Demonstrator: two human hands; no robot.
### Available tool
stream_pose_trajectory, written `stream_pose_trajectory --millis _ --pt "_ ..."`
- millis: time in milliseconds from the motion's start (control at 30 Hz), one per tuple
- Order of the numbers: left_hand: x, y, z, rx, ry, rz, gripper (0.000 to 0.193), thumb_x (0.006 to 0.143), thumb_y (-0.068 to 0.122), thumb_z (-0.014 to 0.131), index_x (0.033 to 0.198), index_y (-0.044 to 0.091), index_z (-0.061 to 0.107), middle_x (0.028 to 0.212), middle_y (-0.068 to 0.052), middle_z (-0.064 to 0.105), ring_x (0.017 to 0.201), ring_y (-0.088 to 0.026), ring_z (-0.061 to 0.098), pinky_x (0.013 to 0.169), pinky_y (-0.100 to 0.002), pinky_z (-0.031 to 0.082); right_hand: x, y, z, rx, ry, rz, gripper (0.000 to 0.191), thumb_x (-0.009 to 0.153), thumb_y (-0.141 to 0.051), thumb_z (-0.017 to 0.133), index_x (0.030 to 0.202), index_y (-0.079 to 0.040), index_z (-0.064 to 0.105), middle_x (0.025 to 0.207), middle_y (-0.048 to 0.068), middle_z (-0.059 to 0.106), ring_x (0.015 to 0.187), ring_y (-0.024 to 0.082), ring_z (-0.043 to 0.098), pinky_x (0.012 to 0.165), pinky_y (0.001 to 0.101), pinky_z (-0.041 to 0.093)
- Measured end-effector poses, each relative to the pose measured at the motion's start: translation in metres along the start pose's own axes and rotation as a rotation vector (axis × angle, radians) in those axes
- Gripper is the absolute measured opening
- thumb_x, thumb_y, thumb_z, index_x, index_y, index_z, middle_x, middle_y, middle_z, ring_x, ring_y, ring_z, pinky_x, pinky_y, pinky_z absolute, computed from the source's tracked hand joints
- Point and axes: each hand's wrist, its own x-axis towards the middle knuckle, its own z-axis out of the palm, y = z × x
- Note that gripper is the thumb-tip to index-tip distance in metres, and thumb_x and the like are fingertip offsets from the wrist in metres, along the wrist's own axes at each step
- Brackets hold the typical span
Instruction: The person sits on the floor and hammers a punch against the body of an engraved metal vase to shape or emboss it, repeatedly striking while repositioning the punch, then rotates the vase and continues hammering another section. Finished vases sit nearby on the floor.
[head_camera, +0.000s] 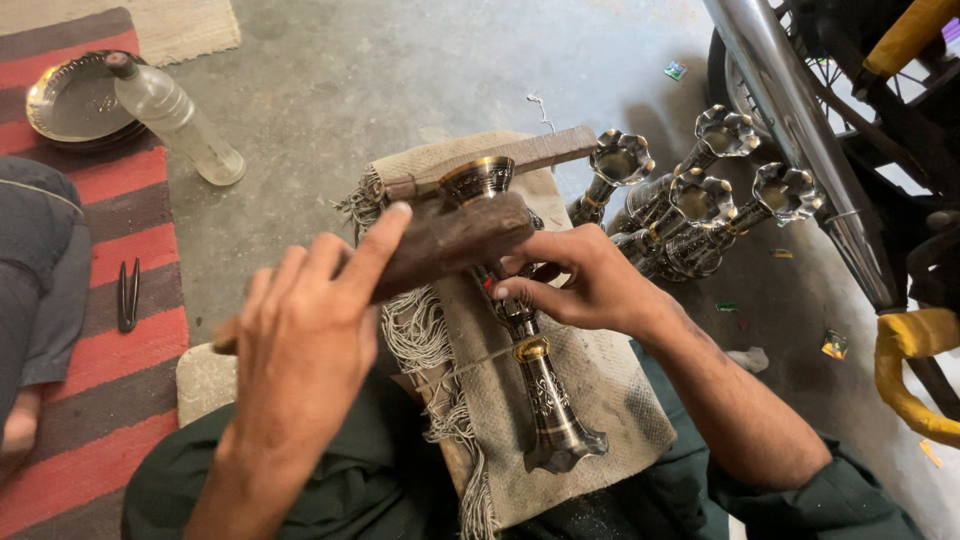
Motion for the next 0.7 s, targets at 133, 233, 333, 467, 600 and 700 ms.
stream_pose_trajectory --millis 133,233,333,467,600,700 --pt "0.000 0.001 -0.001 -0.459 -0.031 -0.230 0.081 0.079 0.005 0.071 0.153 0.028 0.046 0.119 -0.001 0.062 0.092 -0.027 0.069 0.075 -0.043 0.054 0.000 -0.002 0.000 0.021 0.017 -0.007 0.034 0.091 -0.013 0.080 0.122 -0.005 0.069 0.093 0.006 0.078 0.084 0.012 0.076 0.073 0.0280 0.061" --pt "-0.003 0.000 0.000 -0.041 0.009 -0.051 0.084 0.073 0.002 0.077 0.150 0.022 0.050 0.099 -0.013 0.063 0.093 -0.036 0.067 0.085 -0.051 0.052 0.001 -0.002 0.002 0.060 0.017 0.037 0.032 0.092 -0.013 0.080 0.121 -0.007 0.069 0.090 0.004 0.077 0.081 0.011 0.074 0.071 0.0263 0.062" --pt "-0.008 -0.004 0.001 -0.276 0.048 -0.130 0.082 0.076 -0.001 0.073 0.151 0.019 0.049 0.115 -0.017 0.065 0.105 -0.039 0.069 0.084 -0.048 0.055 -0.001 -0.004 0.005 0.162 0.063 0.119 0.040 0.091 -0.010 0.078 0.129 -0.006 0.067 0.088 0.004 0.075 0.079 0.010 0.072 0.067 0.0242 0.062" --pt "-0.010 -0.004 0.005 -0.630 0.095 -0.171 0.076 0.077 -0.006 0.067 0.148 0.014 0.047 0.132 -0.020 0.067 0.119 -0.039 0.069 0.087 -0.043 0.058 -0.003 -0.006 0.006 0.102 0.070 0.045 0.039 0.094 -0.009 0.078 0.130 -0.004 0.066 0.094 0.004 0.077 0.085 0.011 0.075 0.073 0.0240 0.062" --pt "-0.006 0.003 0.009 -0.583 0.188 -0.101 0.077 0.079 -0.007 0.068 0.150 0.012 0.047 0.135 -0.023 0.067 0.123 -0.041 0.067 0.092 -0.044 0.057 0.000 -0.008 0.002 0.009 0.061 0.029 0.042 0.089 -0.012 0.082 0.127 -0.004 0.068 0.091 0.006 0.078 0.080 0.011 0.075 0.070 0.0261 0.058" --pt "-0.001 0.005 0.008 -0.773 0.020 -0.500 0.079 0.083 0.000 0.068 0.154 0.023 0.043 0.106 -0.011 0.074 0.098 -0.029 0.074 0.079 -0.042 0.060 0.003 -0.010 0.001 0.010 0.045 0.029 0.041 0.089 -0.014 0.082 0.127 -0.004 0.068 0.090 0.006 0.078 0.080 0.011 0.075 0.070 0.0276 0.059"
